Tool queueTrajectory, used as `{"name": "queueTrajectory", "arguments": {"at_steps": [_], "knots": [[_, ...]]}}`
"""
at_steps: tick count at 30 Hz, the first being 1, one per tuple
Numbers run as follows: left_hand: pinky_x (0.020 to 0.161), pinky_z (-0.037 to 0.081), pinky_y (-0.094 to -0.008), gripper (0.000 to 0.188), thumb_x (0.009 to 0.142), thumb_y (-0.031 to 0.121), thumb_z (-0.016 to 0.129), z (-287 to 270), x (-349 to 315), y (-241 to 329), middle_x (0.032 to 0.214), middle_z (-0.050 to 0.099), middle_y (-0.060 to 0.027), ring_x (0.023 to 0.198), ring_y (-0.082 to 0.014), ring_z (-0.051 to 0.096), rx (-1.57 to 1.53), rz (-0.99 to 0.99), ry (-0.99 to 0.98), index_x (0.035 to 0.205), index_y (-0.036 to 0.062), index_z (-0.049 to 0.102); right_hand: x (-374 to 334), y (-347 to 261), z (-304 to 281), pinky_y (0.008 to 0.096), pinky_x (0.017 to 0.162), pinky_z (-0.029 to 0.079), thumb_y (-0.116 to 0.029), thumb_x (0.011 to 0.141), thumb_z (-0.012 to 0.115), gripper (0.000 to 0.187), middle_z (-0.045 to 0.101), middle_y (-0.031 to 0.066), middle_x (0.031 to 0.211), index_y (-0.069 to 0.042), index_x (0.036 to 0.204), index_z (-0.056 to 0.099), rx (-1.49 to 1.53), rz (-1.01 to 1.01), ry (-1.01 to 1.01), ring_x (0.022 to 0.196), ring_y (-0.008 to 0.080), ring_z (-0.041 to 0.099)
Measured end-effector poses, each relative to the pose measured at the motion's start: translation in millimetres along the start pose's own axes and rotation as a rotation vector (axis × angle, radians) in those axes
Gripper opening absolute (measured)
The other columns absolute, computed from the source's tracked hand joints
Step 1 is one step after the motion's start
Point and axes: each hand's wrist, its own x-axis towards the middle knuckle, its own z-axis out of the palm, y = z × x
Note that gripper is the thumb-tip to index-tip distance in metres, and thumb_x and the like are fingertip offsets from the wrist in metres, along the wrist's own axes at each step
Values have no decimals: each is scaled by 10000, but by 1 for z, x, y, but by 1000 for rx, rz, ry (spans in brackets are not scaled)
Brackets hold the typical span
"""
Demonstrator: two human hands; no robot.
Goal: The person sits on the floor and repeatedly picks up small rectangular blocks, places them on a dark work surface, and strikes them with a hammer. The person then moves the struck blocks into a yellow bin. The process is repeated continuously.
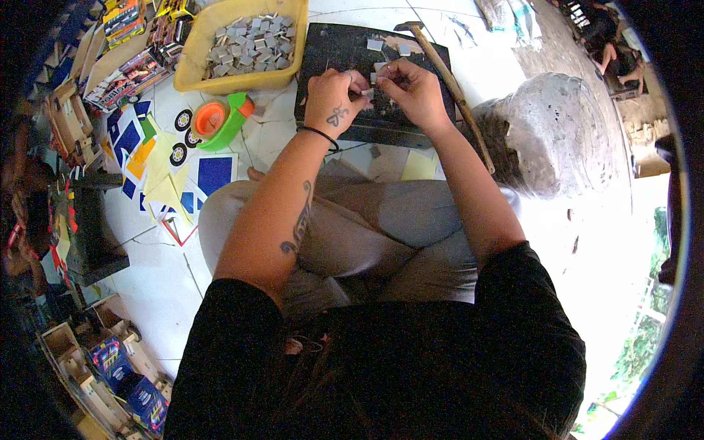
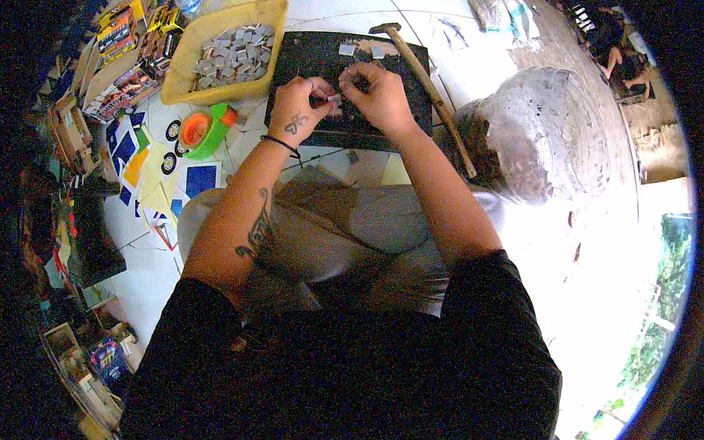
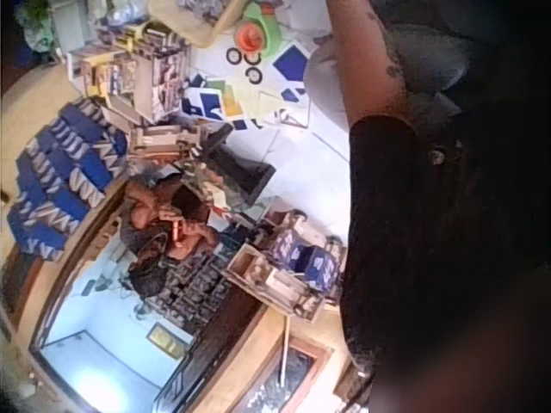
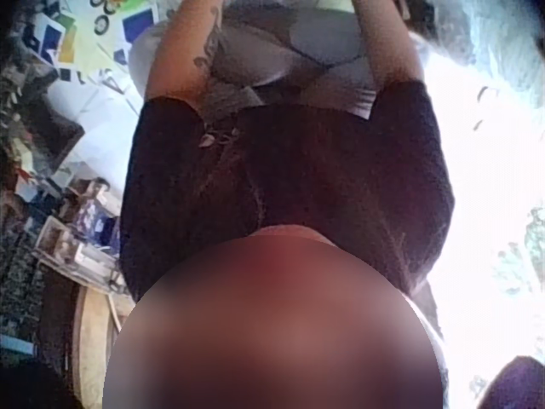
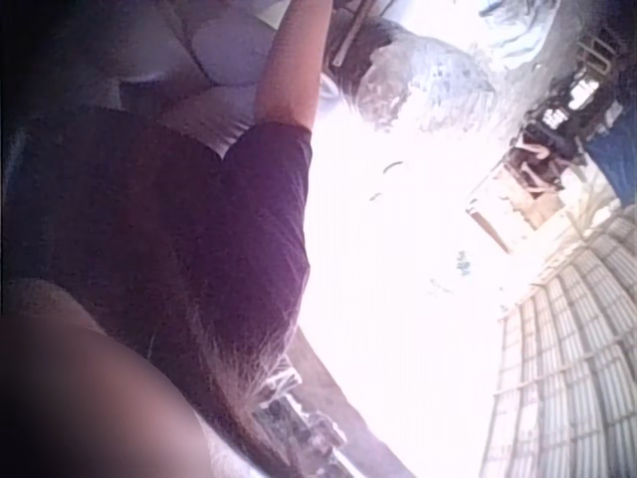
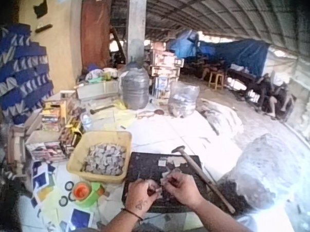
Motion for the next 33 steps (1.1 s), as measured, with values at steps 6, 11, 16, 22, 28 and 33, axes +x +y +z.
{"name": "queueTrajectory", "arguments": {"at_steps": [6,11,16,22,28,33], "knots": [[698,458,-370,244,629,213,784,0,1,-3,746,649,-69,751,-256,608,-4,39,12,785,91,642,0,-4,-3,300,667,507,-126,783,648,139,675,115,842,-35,886,664,-43,23,-34,726,222,662],[682,504,-346,266,633,217,789,2,1,-5,760,650,-86,719,-246,635,11,24,14,799,70,642,0,-7,-1,265,644,488,-87,809,647,113,654,78,806,-8,889,649,-84,-46,-39,704,139,611],[681,512,-343,277,632,222,792,2,2,-6,775,658,-91,726,-234,645,8,-15,-18,806,66,643,0,-11,0,324,674,513,-113,780,641,103,670,127,837,-42,851,666,-110,-59,-38,732,260,661],[675,508,-362,296,627,235,793,2,2,-6,787,657,-106,723,-266,640,-1,-3,-14,811,61,640,0,-20,-1,314,652,505,-81,780,638,95,660,131,802,-28,856,655,-158,-74,-76,703,230,640],[717,461,-403,264,640,236,772,0,2,-2,767,652,-89,756,-294,614,11,-45,-29,818,81,653,2,-22,1,284,608,487,-75,777,656,117,639,114,743,-17,878,648,-257,-170,-84,623,177,605],[672,468,-380,180,706,190,718,4,1,0,731,631,-110,692,-289,605,-66,133,138,804,52,656,4,-18,-2,320,674,491,-119,756,690,138,635,113,785,-21,844,653,-290,-184,-40,689,233,608]]}}
